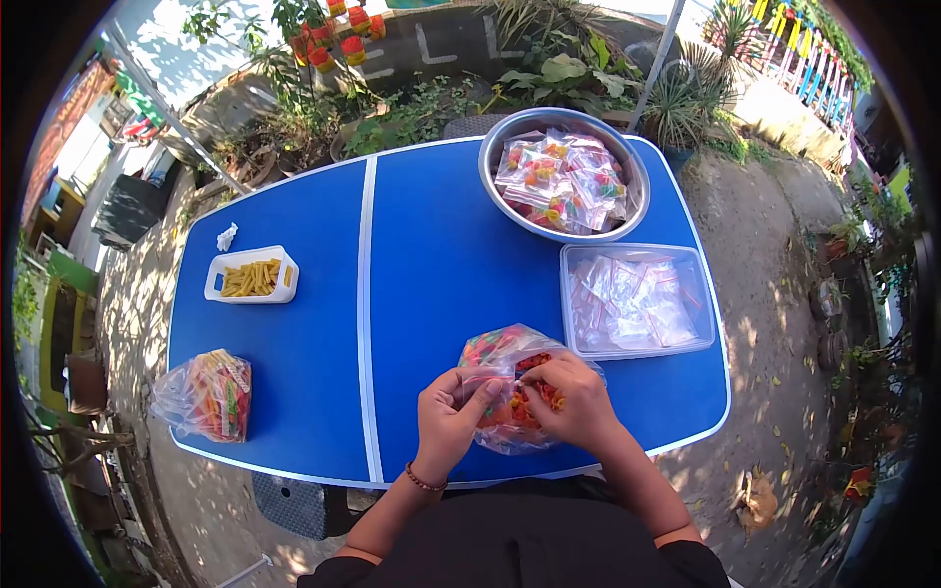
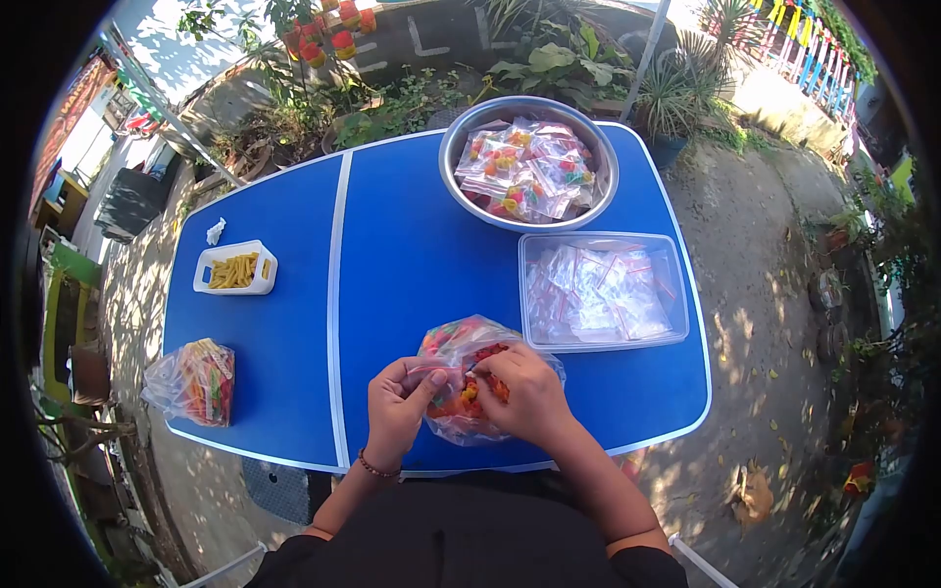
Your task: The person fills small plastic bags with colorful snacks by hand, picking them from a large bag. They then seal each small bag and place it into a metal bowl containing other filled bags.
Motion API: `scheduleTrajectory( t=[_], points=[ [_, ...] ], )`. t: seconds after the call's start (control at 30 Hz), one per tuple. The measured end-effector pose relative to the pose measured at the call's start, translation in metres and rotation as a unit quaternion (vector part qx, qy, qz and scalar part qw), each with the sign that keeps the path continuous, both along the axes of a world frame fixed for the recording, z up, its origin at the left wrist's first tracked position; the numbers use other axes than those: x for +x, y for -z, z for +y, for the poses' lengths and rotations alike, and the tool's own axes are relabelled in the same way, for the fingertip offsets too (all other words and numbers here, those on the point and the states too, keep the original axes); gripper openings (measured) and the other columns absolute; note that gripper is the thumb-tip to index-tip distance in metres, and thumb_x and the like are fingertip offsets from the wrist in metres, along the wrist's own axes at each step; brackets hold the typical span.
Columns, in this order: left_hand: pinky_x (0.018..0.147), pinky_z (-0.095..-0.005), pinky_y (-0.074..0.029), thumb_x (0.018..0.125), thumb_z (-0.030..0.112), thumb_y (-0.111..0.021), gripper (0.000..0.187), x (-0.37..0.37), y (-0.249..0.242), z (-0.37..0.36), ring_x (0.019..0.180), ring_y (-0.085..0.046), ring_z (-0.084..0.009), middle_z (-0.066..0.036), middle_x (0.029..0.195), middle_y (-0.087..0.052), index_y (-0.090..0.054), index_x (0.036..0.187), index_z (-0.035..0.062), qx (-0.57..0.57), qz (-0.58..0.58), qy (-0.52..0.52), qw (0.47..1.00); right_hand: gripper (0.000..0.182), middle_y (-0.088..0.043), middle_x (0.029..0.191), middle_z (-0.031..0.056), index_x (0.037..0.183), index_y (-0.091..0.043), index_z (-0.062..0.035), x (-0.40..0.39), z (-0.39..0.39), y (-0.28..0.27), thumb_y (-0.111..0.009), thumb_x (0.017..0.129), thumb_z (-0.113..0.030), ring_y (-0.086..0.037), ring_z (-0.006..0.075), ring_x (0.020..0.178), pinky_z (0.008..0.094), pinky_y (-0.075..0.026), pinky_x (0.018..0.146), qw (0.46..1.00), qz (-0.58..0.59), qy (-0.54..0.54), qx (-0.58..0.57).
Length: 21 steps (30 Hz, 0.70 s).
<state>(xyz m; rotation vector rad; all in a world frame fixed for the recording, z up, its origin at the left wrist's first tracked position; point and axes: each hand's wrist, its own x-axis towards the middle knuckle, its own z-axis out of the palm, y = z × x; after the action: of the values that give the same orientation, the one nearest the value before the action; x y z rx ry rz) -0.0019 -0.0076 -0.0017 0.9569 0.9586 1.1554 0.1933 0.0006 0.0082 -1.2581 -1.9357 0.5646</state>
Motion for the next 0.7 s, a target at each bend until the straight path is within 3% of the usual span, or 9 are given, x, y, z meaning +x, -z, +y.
scheduleTrajectory(
  t=[0.17,0.23,0.33,0.43,0.47,0.57,0.67,0.7],
  points=[
    [0.066,-0.019,-0.054,0.086,0.009,-0.08,0.025,-0.002,-0.008,-0.006,0.079,-0.07,-0.0068,-0.009,0.09,-0.076,-0.068,0.106,-0.0023,0.064,0.156,0.022,0.985,0.022,-0.07,0.087,0.0111,0.101,-0.075,0.0002,0.006,-0.005,-0.022,-0.066,0.082,0.008,-0.066,0.0163,0.074,0.0247,-0.05,0.065,0.979,0.2,0.015,-0.034],
    [0.062,-0.0174,-0.051,0.084,0.008,-0.082,0.025,-0.001,-0.009,-0.005,0.076,-0.069,-0.0046,-0.008,0.087,-0.076,-0.07,0.105,-0.0012,0.109,0.218,0.036,0.969,0.022,-0.07,0.089,0.0109,0.1,-0.075,0.0,0.008,-0.005,-0.031,-0.068,0.081,0.008,-0.066,0.0169,0.074,0.0258,-0.05,0.065,0.987,0.157,-0.014,-0.01],
    [0.074,-0.0246,-0.059,0.085,0.01,-0.08,0.027,0.003,-0.016,-0.005,0.082,-0.073,-0.0093,-0.007,0.091,-0.077,-0.071,0.108,0.0001,0.151,0.215,0.053,0.963,0.021,-0.07,0.091,0.0111,0.1,-0.074,-0.0004,0.009,-0.008,-0.033,-0.069,0.081,0.005,-0.067,0.0222,0.077,0.031,-0.053,0.07,0.994,0.101,-0.046,-0.004],
    [0.078,-0.0261,-0.06,0.088,0.011,-0.078,0.027,-0.001,-0.017,-0.004,0.092,-0.073,-0.0135,-0.011,0.097,-0.076,-0.069,0.11,-0.0018,0.132,0.226,0.101,0.96,0.019,-0.068,0.091,0.0107,0.099,-0.073,-0.0016,0.011,-0.006,-0.042,-0.069,0.081,0.004,-0.066,0.0263,0.081,0.0355,-0.054,0.073,0.996,0.037,-0.078,0.023],
    [0.08,-0.0265,-0.06,0.09,0.011,-0.076,0.027,0.001,-0.014,-0.004,0.094,-0.073,-0.015,-0.012,0.1,-0.076,-0.068,0.113,-0.0023,0.111,0.165,0.097,0.975,0.019,-0.068,0.091,0.0104,0.098,-0.073,-0.0021,0.011,-0.005,-0.045,-0.069,0.081,0.003,-0.066,0.0271,0.082,0.0366,-0.054,0.073,0.995,0.014,-0.089,0.038],
    [0.084,-0.0285,-0.06,0.096,0.013,-0.07,0.03,0.003,-0.003,-0.004,0.1,-0.072,-0.0193,-0.016,0.109,-0.073,-0.064,0.12,-0.0038,0.042,0.022,0.074,0.996,0.019,-0.067,0.095,0.0104,0.097,-0.072,-0.0043,0.01,-0.009,-0.039,-0.068,0.08,0.002,-0.065,0.0297,0.088,0.038,-0.054,0.074,0.987,0.143,-0.013,-0.065],
    [0.088,-0.0321,-0.06,0.1,0.015,-0.063,0.032,-0.002,-0.002,0.001,0.105,-0.071,-0.0226,-0.018,0.114,-0.071,-0.06,0.125,-0.0045,-0.026,-0.039,0.028,0.999,0.016,-0.066,0.099,0.0112,0.095,-0.072,-0.0056,0.017,-0.008,-0.023,-0.07,0.079,-0.003,-0.064,0.0312,0.095,0.0387,-0.055,0.076,0.986,0.065,-0.008,-0.153],
    [0.089,-0.0334,-0.06,0.101,0.017,-0.062,0.032,-0.002,-0.003,0.002,0.105,-0.071,-0.0232,-0.018,0.114,-0.071,-0.06,0.125,-0.0044,-0.045,-0.062,0.012,0.997,0.016,-0.066,0.099,0.0114,0.095,-0.072,-0.0057,0.016,-0.01,-0.017,-0.07,0.079,-0.005,-0.064,0.0314,0.097,0.0391,-0.055,0.077,0.991,-0.006,-0.019,-0.134]
  ],
)
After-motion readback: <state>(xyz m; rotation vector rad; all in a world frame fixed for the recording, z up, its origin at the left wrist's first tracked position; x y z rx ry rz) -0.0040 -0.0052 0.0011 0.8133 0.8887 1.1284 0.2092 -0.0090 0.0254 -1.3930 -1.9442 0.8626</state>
